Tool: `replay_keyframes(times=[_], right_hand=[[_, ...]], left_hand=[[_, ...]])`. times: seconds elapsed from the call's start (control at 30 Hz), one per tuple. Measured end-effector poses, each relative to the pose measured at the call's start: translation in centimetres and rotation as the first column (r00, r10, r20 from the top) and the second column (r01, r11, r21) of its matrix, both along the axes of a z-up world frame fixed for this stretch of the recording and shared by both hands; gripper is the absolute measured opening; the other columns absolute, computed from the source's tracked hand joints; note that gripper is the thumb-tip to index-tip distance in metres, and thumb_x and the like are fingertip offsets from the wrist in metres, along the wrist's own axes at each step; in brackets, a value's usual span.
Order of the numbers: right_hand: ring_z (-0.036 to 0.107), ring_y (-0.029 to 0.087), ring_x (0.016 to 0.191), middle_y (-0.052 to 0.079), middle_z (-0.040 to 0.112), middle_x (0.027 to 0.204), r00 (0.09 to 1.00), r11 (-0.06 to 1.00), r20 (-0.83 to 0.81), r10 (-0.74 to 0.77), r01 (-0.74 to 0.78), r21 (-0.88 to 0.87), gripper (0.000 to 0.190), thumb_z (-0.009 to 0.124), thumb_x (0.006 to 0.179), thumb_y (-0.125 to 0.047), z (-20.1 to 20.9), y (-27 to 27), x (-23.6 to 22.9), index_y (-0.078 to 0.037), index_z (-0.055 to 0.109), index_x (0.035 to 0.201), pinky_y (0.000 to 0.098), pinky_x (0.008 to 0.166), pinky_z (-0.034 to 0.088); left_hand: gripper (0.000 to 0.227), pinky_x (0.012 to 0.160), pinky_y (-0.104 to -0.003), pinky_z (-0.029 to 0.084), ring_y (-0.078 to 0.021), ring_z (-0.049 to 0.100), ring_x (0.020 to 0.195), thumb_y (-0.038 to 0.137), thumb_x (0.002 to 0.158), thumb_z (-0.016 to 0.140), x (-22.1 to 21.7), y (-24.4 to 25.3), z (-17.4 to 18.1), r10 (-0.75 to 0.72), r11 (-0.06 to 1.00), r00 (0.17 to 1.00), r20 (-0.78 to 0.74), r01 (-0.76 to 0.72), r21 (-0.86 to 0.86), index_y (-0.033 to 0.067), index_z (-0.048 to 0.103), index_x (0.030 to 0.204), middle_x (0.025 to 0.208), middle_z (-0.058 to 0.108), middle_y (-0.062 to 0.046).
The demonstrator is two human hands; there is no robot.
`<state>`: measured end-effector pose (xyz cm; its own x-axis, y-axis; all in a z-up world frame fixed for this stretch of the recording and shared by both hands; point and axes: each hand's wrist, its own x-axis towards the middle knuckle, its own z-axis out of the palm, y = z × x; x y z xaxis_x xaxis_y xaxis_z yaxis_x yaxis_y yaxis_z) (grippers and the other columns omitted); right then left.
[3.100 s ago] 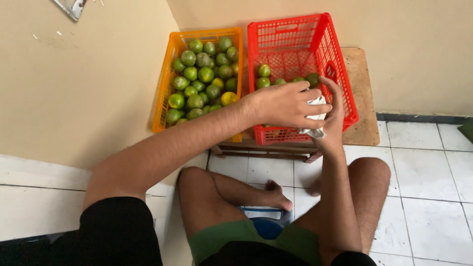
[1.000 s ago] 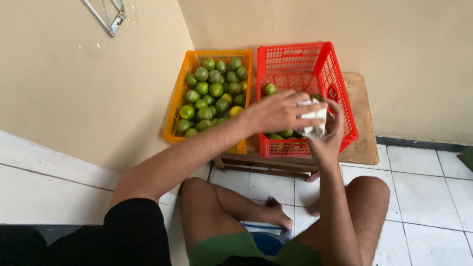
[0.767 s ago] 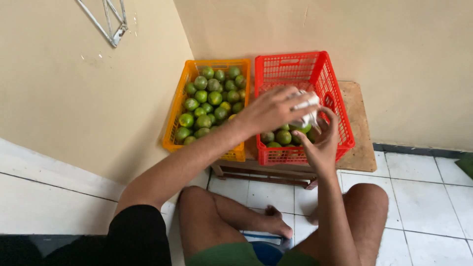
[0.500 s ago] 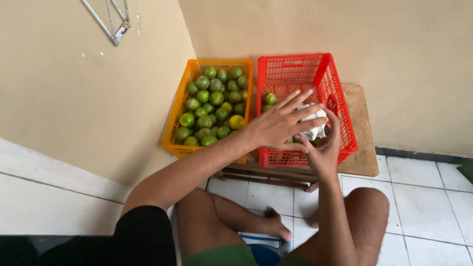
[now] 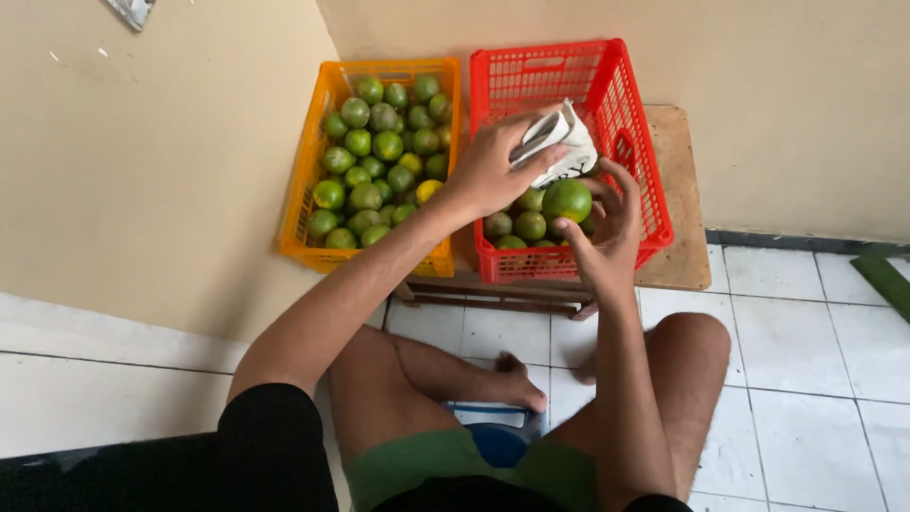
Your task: The person wipes individual green fruits clean with a cloth, taking them one by one from a crate and placing them into another crate. The fruits are held in one hand while being wiped with a cloth held in the other hand.
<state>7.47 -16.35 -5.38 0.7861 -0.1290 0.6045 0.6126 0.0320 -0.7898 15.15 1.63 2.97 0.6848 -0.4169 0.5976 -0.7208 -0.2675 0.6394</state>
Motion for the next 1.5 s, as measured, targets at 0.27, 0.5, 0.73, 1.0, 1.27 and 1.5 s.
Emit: replay_keyframes(times=[0.27, 0.5, 0.73, 1.0, 1.27, 1.5], right_hand=[[0.064, 0.030, 0.108, 0.017, 0.061, 0.112, 0.998, 0.999, -0.051, 0.035, -0.033, 0.036, 0.086, 0.081, 0.086, 0.008, 0.3, -0.1, 0.2, -0.008, 0.034, 0.156, 0.0479, 0.101, 0.053], [0.062, 0.030, 0.113, 0.016, 0.058, 0.120, 0.998, 1.000, -0.070, 0.001, 0.001, 0.024, 0.082, 0.080, 0.087, 0.008, 1.1, 0.2, -0.4, -0.009, 0.036, 0.155, 0.0478, 0.104, 0.052], [0.058, 0.043, 0.127, 0.024, 0.053, 0.136, 0.997, 0.998, -0.049, -0.061, 0.060, -0.022, 0.085, 0.085, 0.083, 0.003, 0.1, 0.3, -0.1, -0.005, 0.036, 0.153, 0.0546, 0.106, 0.050], [0.063, 0.034, 0.121, 0.023, 0.063, 0.123, 0.997, 0.997, 0.031, -0.067, 0.065, 0.047, 0.078, 0.082, 0.078, 0.012, 0.8, 1.5, -1.1, 0.000, 0.043, 0.145, 0.0509, 0.107, 0.050], [0.058, 0.031, 0.123, 0.022, 0.060, 0.125, 0.994, 0.995, -0.032, -0.101, 0.100, -0.015, 0.071, 0.083, 0.081, 0.008, 0.9, 0.6, -1.1, 0.004, 0.046, 0.141, 0.0524, 0.106, 0.050], [0.062, 0.039, 0.118, 0.027, 0.061, 0.122, 0.999, 0.986, -0.001, -0.036, 0.035, -0.164, 0.078, 0.080, 0.080, 0.014, 1.6, 0.1, -0.7, 0.005, 0.040, 0.146, 0.0545, 0.102, 0.051]], left_hand=[[0.072, 0.109, -0.056, 0.048, -0.0462, 0.059, 0.128, 0.040, 0.091, 0.082, 0.2, -0.2, -2.6, -0.226, 0.969, 0.969, -0.102, 0.234, 0.076, 0.0059, 0.047, 0.144, 0.132, 0.062, -0.028], [0.076, 0.117, -0.059, 0.040, -0.0489, 0.048, 0.140, 0.033, 0.098, 0.074, -0.1, 0.4, -1.6, -0.228, 0.922, 0.960, -0.159, 0.266, 0.280, -0.0009, 0.035, 0.153, 0.148, 0.048, -0.032], [0.049, 0.114, -0.051, 0.049, -0.0401, 0.051, 0.138, -0.009, 0.101, 0.053, 1.0, -0.9, -4.1, -0.206, 0.933, 0.877, 0.435, 0.041, 0.358, 0.0070, 0.052, 0.147, 0.145, 0.057, -0.016], [0.037, 0.099, -0.042, 0.054, -0.0284, 0.057, 0.125, 0.008, 0.096, 0.067, 7.1, 3.6, -5.4, -0.218, 0.717, 0.483, 0.848, -0.510, 0.475, 0.0219, 0.063, 0.130, 0.131, 0.065, -0.001], [0.043, 0.112, -0.044, 0.048, -0.0286, 0.053, 0.138, 0.005, 0.110, 0.048, -1.4, 0.5, -1.8, -0.081, 0.873, 0.767, 0.637, -0.254, 0.416, 0.0160, 0.049, 0.151, 0.146, 0.056, -0.007], [0.030, 0.112, -0.039, 0.049, -0.0271, 0.056, 0.136, 0.002, 0.105, 0.058, 1.6, 1.4, -7.4, -0.066, 0.888, 0.625, 0.778, -0.319, 0.332, 0.0113, 0.065, 0.133, 0.148, 0.057, -0.008]])
